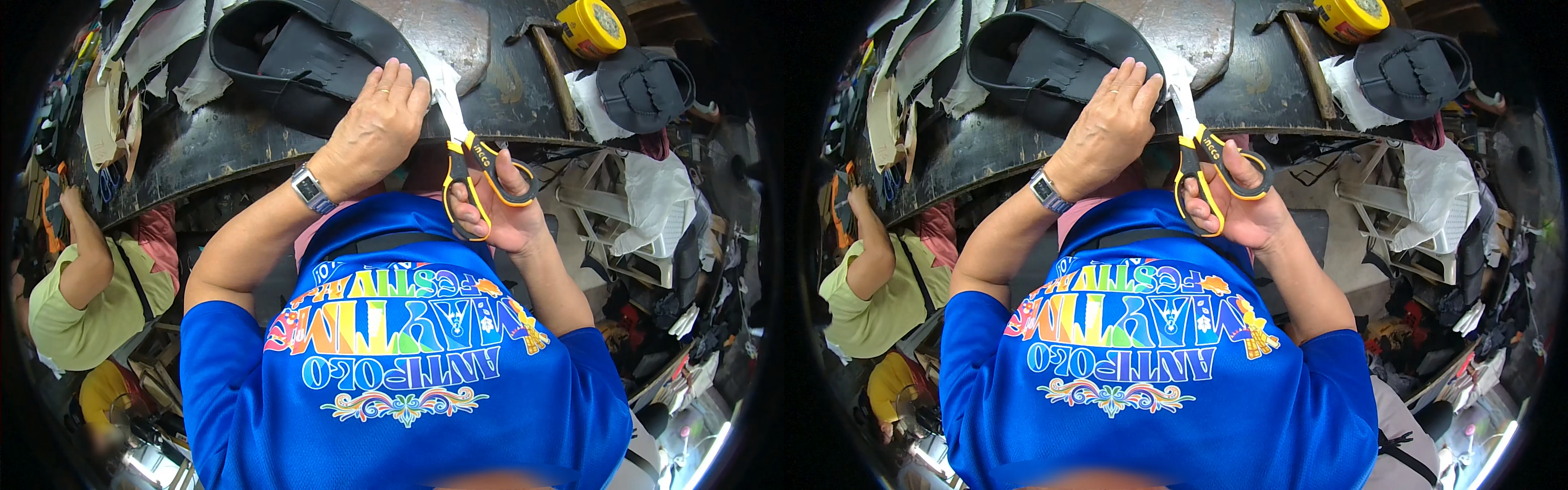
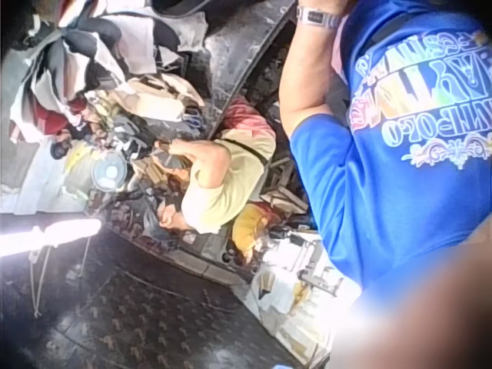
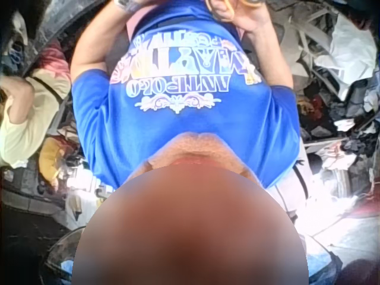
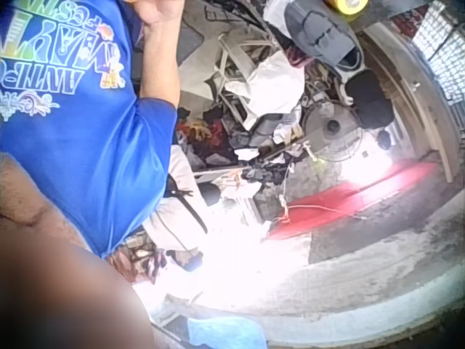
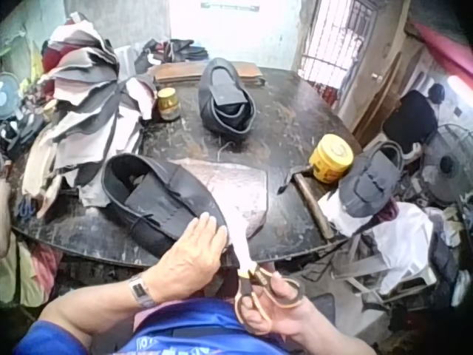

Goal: The person trims excess material from the edges of black slipper uppers using yellow-handled scissors. They repeatedly pick up a slipper, trim along the perimeter, inspect the result, and place it aside before moving to the next one.

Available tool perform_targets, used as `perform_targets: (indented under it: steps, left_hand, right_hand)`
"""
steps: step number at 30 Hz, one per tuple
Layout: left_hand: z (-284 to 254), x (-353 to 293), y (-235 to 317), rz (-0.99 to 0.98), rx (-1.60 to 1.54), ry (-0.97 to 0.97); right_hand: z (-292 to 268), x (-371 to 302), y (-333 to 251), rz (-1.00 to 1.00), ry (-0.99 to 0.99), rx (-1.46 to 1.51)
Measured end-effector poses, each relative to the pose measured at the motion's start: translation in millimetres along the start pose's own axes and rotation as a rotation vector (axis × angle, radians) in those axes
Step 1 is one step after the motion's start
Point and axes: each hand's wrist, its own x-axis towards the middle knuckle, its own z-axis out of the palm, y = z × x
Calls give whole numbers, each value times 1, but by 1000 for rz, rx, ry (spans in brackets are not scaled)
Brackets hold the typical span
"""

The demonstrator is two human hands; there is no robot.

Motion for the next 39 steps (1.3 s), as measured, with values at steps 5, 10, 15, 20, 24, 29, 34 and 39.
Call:
perform_targets:
  steps: [5,10,15,20,24,29,34,39]
  left_hand:
    - [-1,-5,-6,22,-53,15]
    - [-3,-8,-11,3,-203,40]
    - [-5,-9,-16,-24,-310,47]
    - [-4,-10,-12,-13,-244,39]
    - [-5,-11,-12,-11,-230,40]
    - [-5,-10,-10,-1,-216,37]
    - [-5,-8,-6,-14,-168,19]
    - [-6,-8,-6,-3,-161,12]
  right_hand:
    - [5,2,6,12,124,-129]
    - [13,4,7,-47,224,-359]
    - [17,4,11,8,262,-415]
    - [15,11,13,-35,214,-327]
    - [16,15,16,-64,216,-339]
    - [22,17,20,-64,347,-398]
    - [31,19,25,-113,454,-451]
    - [34,19,27,-145,450,-363]
